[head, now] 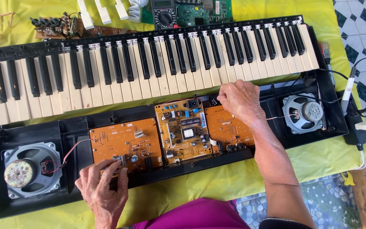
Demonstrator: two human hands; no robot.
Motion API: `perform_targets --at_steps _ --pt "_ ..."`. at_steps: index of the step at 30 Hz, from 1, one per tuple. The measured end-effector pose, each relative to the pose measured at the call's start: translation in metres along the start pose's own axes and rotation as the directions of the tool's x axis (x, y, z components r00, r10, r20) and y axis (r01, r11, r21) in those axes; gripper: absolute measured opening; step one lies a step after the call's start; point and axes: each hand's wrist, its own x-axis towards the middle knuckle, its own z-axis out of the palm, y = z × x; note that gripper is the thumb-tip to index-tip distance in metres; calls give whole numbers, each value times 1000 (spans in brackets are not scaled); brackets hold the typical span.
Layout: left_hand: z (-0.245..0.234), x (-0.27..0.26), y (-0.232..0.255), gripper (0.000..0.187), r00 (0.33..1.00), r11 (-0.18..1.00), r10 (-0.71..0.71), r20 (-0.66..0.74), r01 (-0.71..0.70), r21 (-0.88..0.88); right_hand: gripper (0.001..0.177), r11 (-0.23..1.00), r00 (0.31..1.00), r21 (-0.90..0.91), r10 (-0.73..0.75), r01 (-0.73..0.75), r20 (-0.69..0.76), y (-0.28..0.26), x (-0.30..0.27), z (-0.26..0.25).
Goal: The person repairs an electronic keyboard by manipulating components on the internal circuit board using a screwdriver. They adjust various parts on the board, connect wires to the speaker, and test the keyboard by pressing the keys.
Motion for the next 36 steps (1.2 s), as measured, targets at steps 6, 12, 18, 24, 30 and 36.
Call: perform_targets --at_steps 6,12,18,24,30,36 --pt "-2 3 2 7 990 990 31 -137 -50 -134 28 1000 1000 -17 -6 6 4 -10 0 -1" --pt "-17 8 19 7 974 991 117 -193 -127 -41 26 1000 1000 -9 -10 10 8 -13 0 -1" --pt "-19 45 55 13 937 927 337 -93 -347 -144 25 1000 1000 -24 -9 10 22 -7 9 16" --pt "9 77 103 41 759 765 639 122 -612 -202 25 999 999 -32 -44 44 -8 -9 9 18" --pt "59 90 128 66 519 574 814 262 -788 -224 29 999 999 -35 -10 11 43 -12 7 8" --pt "95 91 138 58 539 568 823 179 -781 -260 9 990 993 94 -107 103 44 -17 -9 -18"
